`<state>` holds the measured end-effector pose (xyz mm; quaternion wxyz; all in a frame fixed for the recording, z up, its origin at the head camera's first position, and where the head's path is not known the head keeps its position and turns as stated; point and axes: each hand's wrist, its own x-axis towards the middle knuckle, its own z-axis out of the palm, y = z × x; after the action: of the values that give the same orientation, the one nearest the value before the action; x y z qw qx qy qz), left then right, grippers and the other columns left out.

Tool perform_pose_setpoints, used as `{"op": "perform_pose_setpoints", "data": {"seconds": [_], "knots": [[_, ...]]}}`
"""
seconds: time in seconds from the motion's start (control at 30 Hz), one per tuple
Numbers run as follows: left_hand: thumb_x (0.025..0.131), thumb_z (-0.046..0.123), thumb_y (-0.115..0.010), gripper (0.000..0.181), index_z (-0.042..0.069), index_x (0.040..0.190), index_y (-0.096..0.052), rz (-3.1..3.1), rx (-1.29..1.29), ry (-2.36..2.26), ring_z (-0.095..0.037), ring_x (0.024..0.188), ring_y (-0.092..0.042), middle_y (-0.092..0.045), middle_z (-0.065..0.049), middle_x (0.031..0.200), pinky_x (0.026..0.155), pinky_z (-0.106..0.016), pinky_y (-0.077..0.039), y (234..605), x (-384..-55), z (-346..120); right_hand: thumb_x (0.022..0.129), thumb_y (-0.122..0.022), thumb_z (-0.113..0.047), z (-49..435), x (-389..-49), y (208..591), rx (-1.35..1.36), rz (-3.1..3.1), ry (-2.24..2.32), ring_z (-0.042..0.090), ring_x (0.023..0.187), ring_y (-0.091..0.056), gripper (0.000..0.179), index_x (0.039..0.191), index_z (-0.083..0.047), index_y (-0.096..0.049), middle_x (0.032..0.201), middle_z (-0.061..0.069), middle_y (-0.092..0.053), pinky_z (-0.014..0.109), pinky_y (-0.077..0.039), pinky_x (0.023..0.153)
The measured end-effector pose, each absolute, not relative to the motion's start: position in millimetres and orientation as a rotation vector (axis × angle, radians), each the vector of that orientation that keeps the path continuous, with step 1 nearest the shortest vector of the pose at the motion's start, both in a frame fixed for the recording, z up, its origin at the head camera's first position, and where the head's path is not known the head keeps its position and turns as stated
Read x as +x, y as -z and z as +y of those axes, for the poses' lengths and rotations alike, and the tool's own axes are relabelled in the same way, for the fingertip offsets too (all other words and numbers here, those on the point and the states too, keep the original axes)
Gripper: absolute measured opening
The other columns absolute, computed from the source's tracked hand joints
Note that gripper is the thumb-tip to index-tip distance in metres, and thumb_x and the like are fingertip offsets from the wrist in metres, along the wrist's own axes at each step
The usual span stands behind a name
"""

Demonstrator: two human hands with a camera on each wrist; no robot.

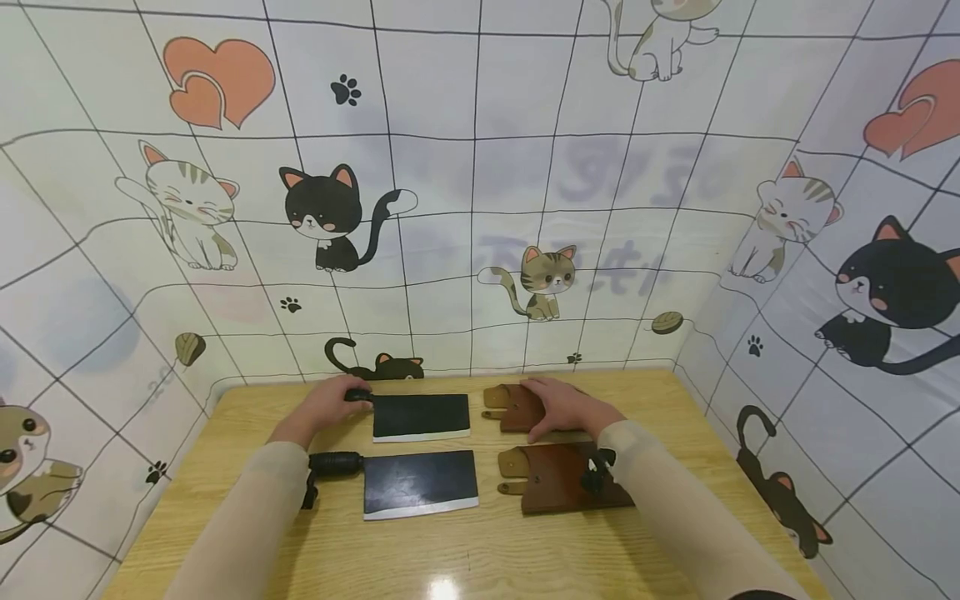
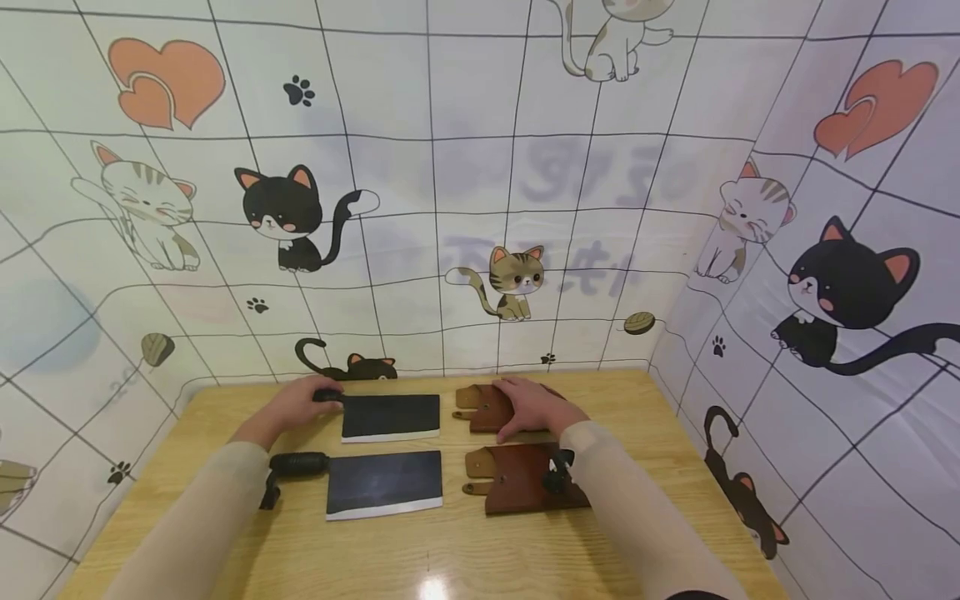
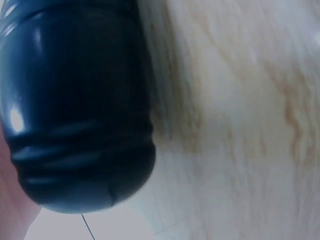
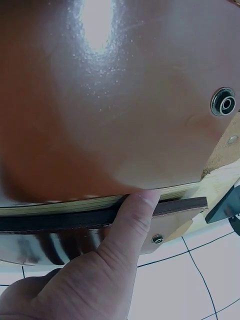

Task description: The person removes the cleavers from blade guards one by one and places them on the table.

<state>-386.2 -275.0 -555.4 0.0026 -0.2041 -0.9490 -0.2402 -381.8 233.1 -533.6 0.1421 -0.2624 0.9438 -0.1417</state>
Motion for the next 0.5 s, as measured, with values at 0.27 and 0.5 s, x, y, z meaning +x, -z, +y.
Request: {"op": "perform_pose_setpoints", "data": {"seconds": [0.27,0.5], "knots": [[0.099,0.027,-0.086,0.047,0.002,0.136,-0.073,-3.0,-0.61,0.773,-0.046,0.127,-0.065,-0.071,-0.021,0.134,0.11,-0.064,-0.048,557.2,-388.6,-272.7,0.084,-0.096,-0.053,235.5,-381.7,532.1,-0.797,2.717,0.428,0.049,0.163,-0.027,0.121,0.173,-0.004,-0.031,0.179,0.025,-0.024,0.066,-0.033,0.124],[0.096,0.026,-0.088,0.057,-0.003,0.141,-0.068,-2.964,-0.612,0.775,-0.053,0.134,-0.059,-0.067,-0.027,0.14,0.112,-0.068,-0.045,555.8,-384.3,-272.1,0.086,-0.095,-0.051,242.3,-380.4,530.6,-0.82,2.749,0.589,0.05,0.161,-0.029,0.116,0.172,-0.002,-0.034,0.176,0.027,-0.031,0.067,-0.03,0.125]]}}
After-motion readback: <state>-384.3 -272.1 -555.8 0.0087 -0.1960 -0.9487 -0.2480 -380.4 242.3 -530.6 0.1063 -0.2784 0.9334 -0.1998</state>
